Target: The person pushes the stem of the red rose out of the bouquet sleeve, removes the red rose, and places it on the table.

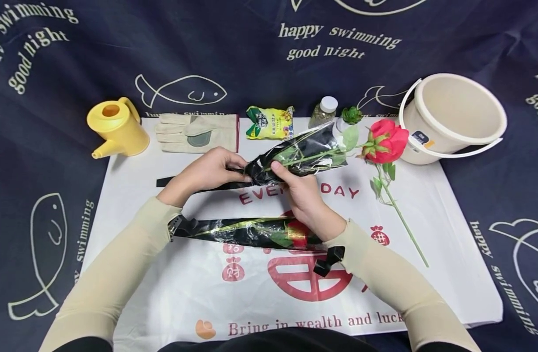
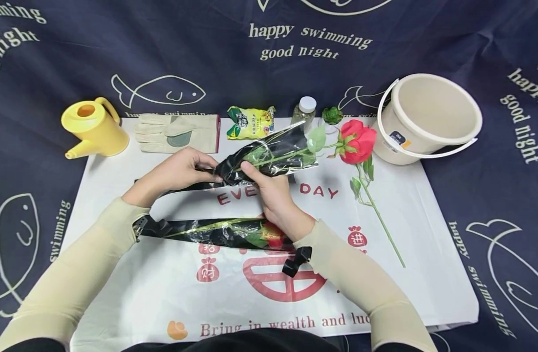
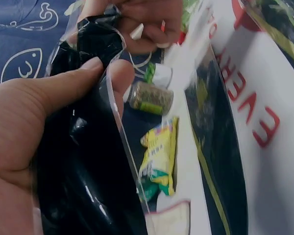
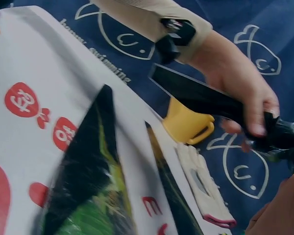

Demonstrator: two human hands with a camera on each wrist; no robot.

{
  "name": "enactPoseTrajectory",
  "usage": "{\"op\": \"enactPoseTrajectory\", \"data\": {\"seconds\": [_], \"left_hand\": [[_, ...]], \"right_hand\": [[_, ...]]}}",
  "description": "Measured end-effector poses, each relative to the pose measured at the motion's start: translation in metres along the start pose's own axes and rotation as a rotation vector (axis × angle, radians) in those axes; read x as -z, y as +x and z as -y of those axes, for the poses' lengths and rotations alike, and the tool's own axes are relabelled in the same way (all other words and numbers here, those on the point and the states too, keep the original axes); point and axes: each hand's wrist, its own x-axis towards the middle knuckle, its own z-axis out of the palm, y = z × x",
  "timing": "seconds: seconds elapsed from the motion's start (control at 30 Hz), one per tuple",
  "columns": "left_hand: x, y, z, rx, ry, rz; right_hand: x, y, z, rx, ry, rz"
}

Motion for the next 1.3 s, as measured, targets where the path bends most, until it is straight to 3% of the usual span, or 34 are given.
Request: {"op": "enactPoseTrajectory", "data": {"seconds": [0.13, 0.4, 0.6, 0.77, 0.87, 1.07, 1.2, 1.3], "left_hand": [[0.005, -0.008, 0.004, 0.032, 0.013, 0.005], [0.004, -0.006, 0.005, -0.043, 0.012, 0.051], [-0.001, 0.004, -0.003, -0.051, -0.013, -0.008], [-0.006, 0.007, -0.007, -0.05, 0.023, -0.006], [-0.008, 0.005, -0.007, -0.048, 0.047, -0.013], [-0.005, -0.003, 0.001, -0.069, 0.036, -0.062], [0.001, -0.01, 0.01, -0.041, 0.012, -0.121], [0.006, -0.017, 0.017, -0.008, 0.015, -0.166]], "right_hand": [[0.006, 0.002, 0.007, 0.004, 0.011, 0.001], [0.008, 0.002, 0.006, -0.004, 0.032, -0.007], [0.004, 0.001, -0.001, 0.0, -0.014, 0.007], [0.002, 0.002, -0.007, 0.028, -0.006, 0.088], [0.003, 0.002, -0.007, 0.02, -0.009, 0.128], [0.01, -0.001, -0.004, -0.113, -0.046, 0.155], [0.022, -0.002, 0.0, -0.157, -0.037, 0.16], [0.035, -0.001, 0.007, -0.142, 0.037, 0.146]]}}
